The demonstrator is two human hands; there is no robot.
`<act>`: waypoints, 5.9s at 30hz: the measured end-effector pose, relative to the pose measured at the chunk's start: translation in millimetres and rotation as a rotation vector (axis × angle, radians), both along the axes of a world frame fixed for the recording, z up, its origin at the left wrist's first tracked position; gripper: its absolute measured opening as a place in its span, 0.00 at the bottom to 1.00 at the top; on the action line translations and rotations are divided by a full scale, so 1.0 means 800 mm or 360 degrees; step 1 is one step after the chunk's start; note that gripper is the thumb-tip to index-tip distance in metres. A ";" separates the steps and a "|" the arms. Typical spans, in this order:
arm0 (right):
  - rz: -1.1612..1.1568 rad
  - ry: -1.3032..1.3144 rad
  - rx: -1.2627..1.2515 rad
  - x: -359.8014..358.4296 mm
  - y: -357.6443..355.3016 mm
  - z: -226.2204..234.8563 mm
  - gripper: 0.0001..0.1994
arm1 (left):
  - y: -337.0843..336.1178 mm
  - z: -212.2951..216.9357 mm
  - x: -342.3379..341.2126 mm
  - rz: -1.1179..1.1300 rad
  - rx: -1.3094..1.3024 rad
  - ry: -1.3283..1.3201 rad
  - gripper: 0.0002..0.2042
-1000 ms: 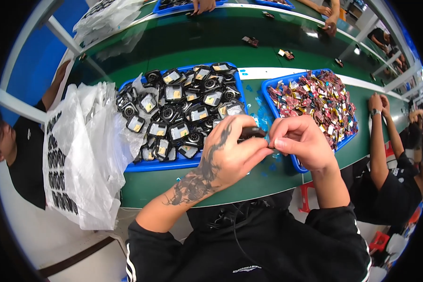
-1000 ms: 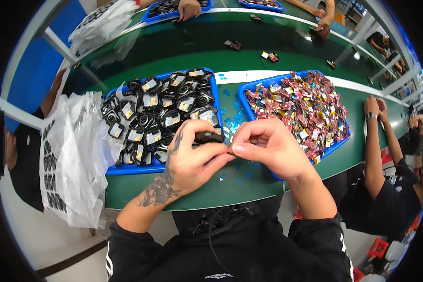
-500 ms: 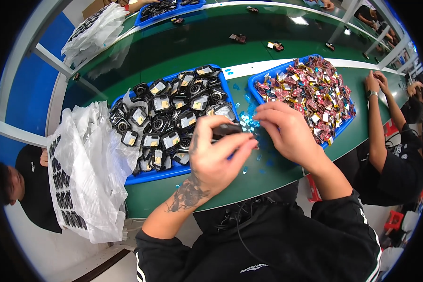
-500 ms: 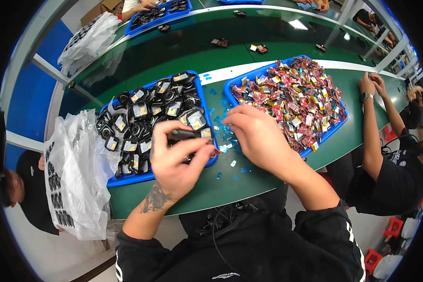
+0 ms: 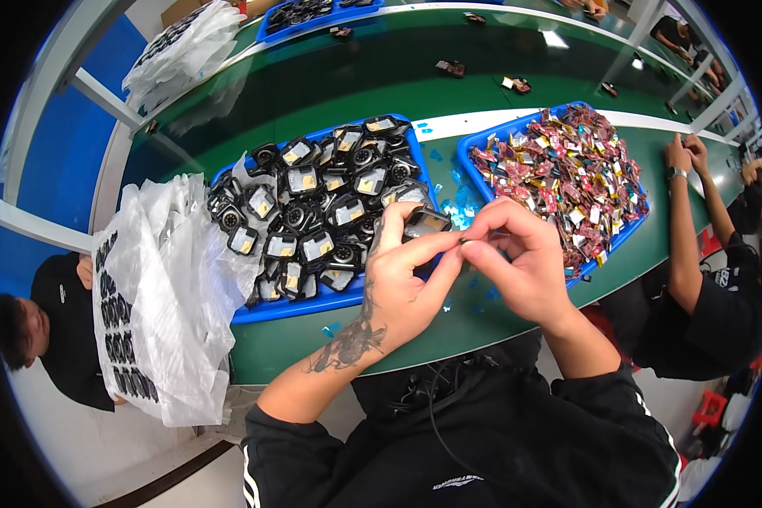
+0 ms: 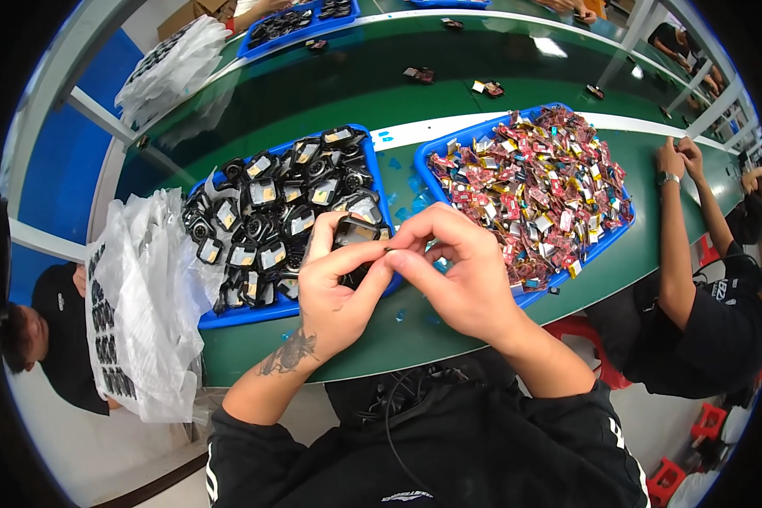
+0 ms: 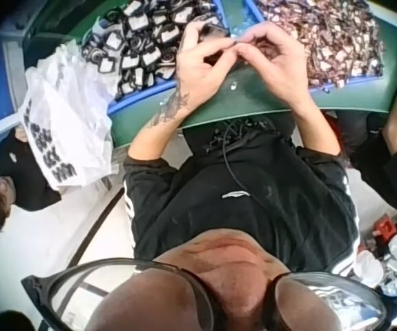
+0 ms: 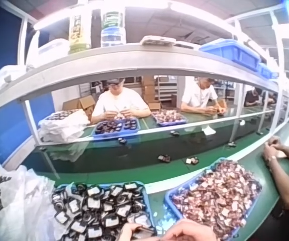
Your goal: Manually assembling internal components and stickers for smartwatches on an assembly line.
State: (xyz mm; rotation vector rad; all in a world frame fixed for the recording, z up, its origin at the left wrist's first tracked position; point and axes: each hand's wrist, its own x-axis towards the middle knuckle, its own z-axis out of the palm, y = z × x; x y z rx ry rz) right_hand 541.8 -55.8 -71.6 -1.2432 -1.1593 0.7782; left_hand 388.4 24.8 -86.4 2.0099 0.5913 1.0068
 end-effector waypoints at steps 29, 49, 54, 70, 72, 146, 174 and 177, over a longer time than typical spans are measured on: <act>-0.0402 -0.0576 -0.0088 -0.010 0.004 0.017 0.06 | 0.002 -0.005 0.007 -0.0571 -0.1390 -0.0543 0.20; -0.0376 -0.0873 -0.0056 -0.005 0.002 0.028 0.06 | -0.005 -0.006 0.006 -0.0523 -0.1181 -0.0429 0.20; -0.0417 -0.1013 0.0057 -0.005 0.003 0.033 0.09 | -0.006 -0.004 0.007 -0.0485 -0.1098 -0.0419 0.20; -0.0204 0.0525 -0.0009 0.014 -0.012 0.010 0.14 | 0.000 -0.003 0.010 -0.0455 -0.1270 -0.0823 0.24; -0.0056 0.0292 -0.0225 0.010 -0.020 0.005 0.12 | 0.001 0.000 0.011 -0.0461 -0.1252 -0.0932 0.22; -0.0228 -0.0127 0.0046 -0.013 0.006 -0.010 0.26 | -0.001 0.009 0.002 -0.0482 -0.1421 -0.0661 0.26; -0.0458 -0.0381 -0.0973 0.217 0.299 -0.065 0.21 | 0.082 -0.003 -0.053 0.0517 0.0870 0.1320 0.20; -0.0555 -0.0797 -0.0835 0.232 0.285 -0.053 0.18 | 0.086 0.009 -0.050 0.0554 0.0808 0.1203 0.19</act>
